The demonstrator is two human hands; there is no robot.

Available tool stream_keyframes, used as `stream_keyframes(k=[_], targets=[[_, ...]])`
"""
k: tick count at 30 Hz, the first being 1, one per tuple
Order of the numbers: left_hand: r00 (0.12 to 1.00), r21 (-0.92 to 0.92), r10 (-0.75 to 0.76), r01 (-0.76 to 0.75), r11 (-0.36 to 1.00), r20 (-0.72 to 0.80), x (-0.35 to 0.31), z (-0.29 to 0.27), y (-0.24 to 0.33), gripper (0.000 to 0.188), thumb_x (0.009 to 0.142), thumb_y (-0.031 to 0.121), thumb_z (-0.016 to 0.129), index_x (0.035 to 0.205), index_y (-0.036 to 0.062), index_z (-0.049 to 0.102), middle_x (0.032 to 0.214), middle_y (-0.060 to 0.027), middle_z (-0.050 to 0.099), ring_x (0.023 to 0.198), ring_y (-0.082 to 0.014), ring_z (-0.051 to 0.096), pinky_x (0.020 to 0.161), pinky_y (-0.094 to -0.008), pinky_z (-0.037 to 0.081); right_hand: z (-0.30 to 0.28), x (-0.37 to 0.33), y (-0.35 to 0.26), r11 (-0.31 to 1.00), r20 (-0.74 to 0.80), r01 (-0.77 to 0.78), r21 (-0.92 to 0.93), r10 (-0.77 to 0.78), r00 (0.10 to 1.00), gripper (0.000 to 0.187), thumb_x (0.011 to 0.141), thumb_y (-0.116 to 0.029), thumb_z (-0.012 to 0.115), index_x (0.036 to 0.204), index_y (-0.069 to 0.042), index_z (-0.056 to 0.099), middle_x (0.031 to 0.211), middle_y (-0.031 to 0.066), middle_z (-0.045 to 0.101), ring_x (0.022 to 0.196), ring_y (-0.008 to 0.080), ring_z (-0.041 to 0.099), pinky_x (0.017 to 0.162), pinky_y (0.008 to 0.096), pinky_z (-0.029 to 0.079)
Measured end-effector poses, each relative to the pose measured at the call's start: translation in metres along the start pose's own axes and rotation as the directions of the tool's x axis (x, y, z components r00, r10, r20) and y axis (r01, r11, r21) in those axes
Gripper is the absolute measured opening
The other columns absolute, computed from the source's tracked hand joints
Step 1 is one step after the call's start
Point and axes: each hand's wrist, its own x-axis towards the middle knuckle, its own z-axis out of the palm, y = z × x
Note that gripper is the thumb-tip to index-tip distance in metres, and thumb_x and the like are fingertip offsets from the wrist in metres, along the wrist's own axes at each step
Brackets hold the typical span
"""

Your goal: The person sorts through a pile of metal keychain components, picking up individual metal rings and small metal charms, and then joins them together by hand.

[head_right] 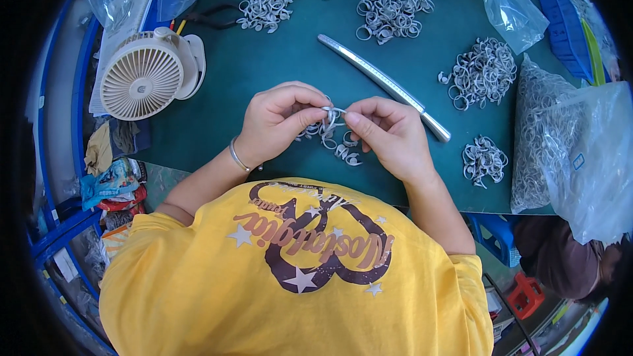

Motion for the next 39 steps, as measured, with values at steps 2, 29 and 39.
stream_keyframes(k=[2,29,39], targets=[[0.995,0.042,0.100,-0.100,0.994,-0.005,0.002,0.000,0.001,0.010,0.087,-0.001,0.063,0.096,-0.0039,0.064,0.097,-0.0094,0.064,0.075,-0.0112,0.064,0.066,-0.0223,0.054,0.000,-0.001,0.002,1.000,0.012,0.003,0.003,-0.003,1.000,0.009,0.088,-0.009,0.066,0.094,-0.001,0.066,0.080,0.0012,0.064,0.066,0.0048,0.056,0.057,0.0172,0.045],[0.962,0.113,0.262,-0.270,0.956,0.084,0.003,-0.001,0.006,0.016,0.078,0.001,0.072,0.093,0.0023,0.069,0.093,-0.0091,0.068,0.084,-0.0172,0.065,0.071,-0.0257,0.051,0.003,-0.003,0.008,0.992,0.120,0.050,0.112,-0.064,0.991,0.007,0.085,-0.005,0.068,0.087,0.002,0.068,0.091,0.0092,0.068,0.078,0.0148,0.064,0.068,0.0247,0.052],[0.954,0.139,0.293,-0.298,0.944,0.059,0.006,0.000,0.008,0.017,0.074,-0.005,0.072,0.088,0.0028,0.068,0.098,-0.0112,0.070,0.089,-0.0206,0.066,0.076,-0.0288,0.053,0.018,-0.005,0.011,0.849,-0.060,0.385,-0.362,-0.434,0.899,0.008,0.079,0.002,0.070,0.083,0.001,0.064,0.092,0.0095,0.064,0.079,0.0155,0.063,0.069,0.0238,0.050]])
